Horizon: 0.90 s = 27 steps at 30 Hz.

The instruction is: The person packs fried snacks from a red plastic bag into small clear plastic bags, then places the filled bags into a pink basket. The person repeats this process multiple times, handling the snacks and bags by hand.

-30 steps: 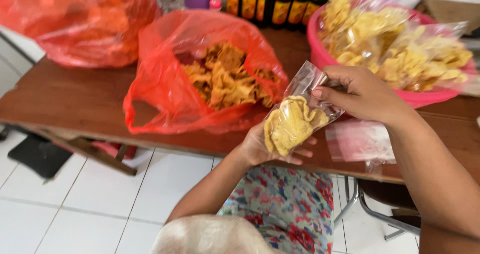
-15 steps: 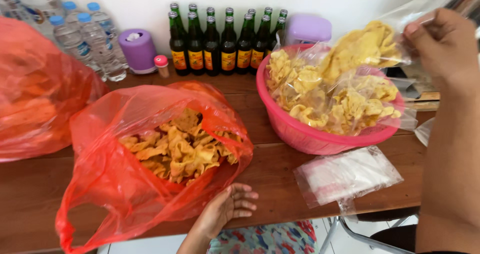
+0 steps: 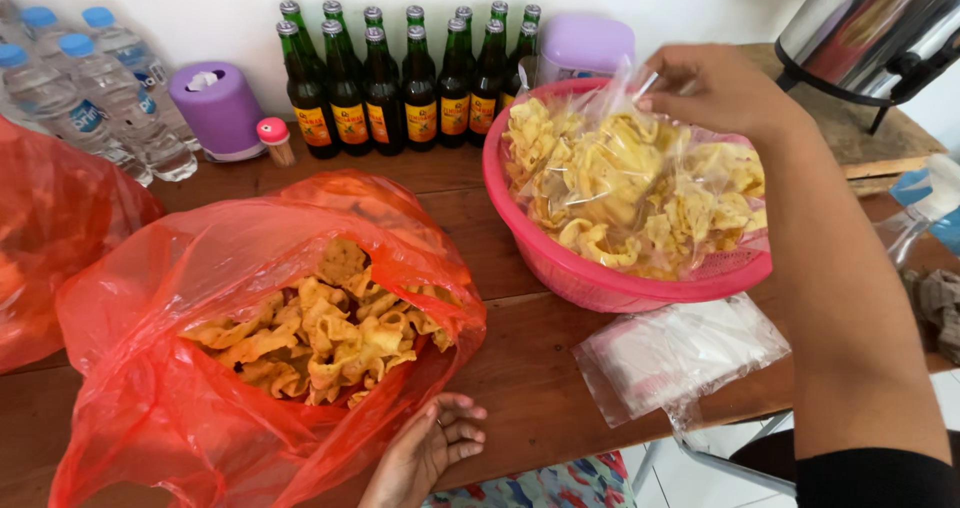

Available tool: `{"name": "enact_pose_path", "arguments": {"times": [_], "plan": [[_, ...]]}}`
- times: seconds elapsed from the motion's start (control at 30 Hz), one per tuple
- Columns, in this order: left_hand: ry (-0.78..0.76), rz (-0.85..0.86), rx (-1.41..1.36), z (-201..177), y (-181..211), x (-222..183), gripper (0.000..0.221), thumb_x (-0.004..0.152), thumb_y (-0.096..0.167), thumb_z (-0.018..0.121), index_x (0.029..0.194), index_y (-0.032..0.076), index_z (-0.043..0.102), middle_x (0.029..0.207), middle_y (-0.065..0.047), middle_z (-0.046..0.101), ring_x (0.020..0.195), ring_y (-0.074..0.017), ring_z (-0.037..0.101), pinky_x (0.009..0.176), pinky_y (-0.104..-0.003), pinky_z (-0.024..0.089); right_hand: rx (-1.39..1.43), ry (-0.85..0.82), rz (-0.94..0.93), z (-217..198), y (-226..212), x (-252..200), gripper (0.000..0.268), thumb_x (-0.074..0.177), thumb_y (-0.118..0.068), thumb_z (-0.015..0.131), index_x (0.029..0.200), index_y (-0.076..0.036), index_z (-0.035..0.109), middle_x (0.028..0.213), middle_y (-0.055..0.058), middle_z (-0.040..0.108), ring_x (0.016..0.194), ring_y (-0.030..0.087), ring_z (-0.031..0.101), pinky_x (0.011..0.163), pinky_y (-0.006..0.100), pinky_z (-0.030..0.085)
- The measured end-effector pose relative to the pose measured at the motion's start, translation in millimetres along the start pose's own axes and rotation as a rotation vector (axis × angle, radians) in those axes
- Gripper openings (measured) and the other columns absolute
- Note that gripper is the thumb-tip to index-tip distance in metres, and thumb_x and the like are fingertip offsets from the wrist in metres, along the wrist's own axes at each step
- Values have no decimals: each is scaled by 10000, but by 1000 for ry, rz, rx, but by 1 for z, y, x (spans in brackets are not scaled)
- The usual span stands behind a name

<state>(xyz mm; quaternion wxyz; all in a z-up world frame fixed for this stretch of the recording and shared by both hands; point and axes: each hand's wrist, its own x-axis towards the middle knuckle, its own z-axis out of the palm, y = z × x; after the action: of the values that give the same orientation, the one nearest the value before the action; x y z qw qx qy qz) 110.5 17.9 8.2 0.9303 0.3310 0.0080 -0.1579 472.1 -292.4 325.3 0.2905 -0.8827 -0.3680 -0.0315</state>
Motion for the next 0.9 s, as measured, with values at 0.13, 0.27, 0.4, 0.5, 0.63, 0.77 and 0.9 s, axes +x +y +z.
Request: {"name": "enact_pose_path", "arguments": {"times": [0.13, 0.27, 0.4, 0.5, 0.63, 0.77, 0.9], "plan": [[-16, 55, -39, -1, 0, -5, 433, 1054, 394, 409, 1245, 24, 529, 1231, -162, 622, 1084, -267, 617, 973, -424, 497, -472, 444, -395, -5, -4, -28, 378, 981, -140, 833, 1245, 62, 653, 1059, 211, 681, 972, 317, 647, 841, 394, 501], [6, 87, -11, -4, -4, -5, 421, 1066, 353, 417, 1255, -3, 539, 1244, -192, 619, 1099, -282, 615, 981, -443, 494, -466, 617, -317, 3, -10, -110, 83, 1040, 21, 731, 1117, 32, 705, 1058, 137, 724, 945, 260, 675, 825, 340, 486], [-2, 96, 55, -2, -4, -6, 411, 1078, 323, 419, 1270, -21, 537, 1256, -204, 617, 1110, -293, 619, 989, -455, 497, -386, 554, -95, 58, -40, -226, 106, 990, 26, 811, 944, -6, 722, 957, 114, 718, 806, 233, 690, 733, 341, 508], [18, 80, 123, 1, -4, -6, 411, 1080, 309, 426, 1276, -35, 536, 1260, -209, 619, 1116, -298, 625, 987, -455, 505, 28, 132, 317, 131, -61, -270, 129, 757, -77, 807, 859, -87, 729, 880, 38, 754, 699, 150, 751, 629, 300, 573], [64, 63, 179, 5, -3, -4, 410, 1073, 305, 432, 1276, -35, 540, 1259, -203, 625, 1115, -289, 632, 982, -452, 515, 123, 105, 96, 232, -89, -289, 540, 744, -270, 855, 1195, -27, 686, 1334, 199, 648, 1237, 338, 607, 981, 426, 510], [76, 118, 232, 6, -8, -10, 397, 1076, 290, 444, 1288, -30, 546, 1264, -197, 630, 1118, -280, 635, 998, -449, 515, -155, 223, 78, 274, -94, -298, 615, 777, -264, 821, 1287, 18, 626, 1407, 198, 592, 1361, 386, 506, 1109, 523, 377], [87, 171, 258, 9, -10, -15, 370, 1084, 252, 447, 1300, -32, 544, 1276, -195, 626, 1130, -282, 632, 1008, -448, 511, 22, 137, -51, 287, -92, -313, 485, 840, -161, 778, 1288, -26, 652, 1374, 124, 652, 1352, 325, 565, 1139, 474, 433]]}}
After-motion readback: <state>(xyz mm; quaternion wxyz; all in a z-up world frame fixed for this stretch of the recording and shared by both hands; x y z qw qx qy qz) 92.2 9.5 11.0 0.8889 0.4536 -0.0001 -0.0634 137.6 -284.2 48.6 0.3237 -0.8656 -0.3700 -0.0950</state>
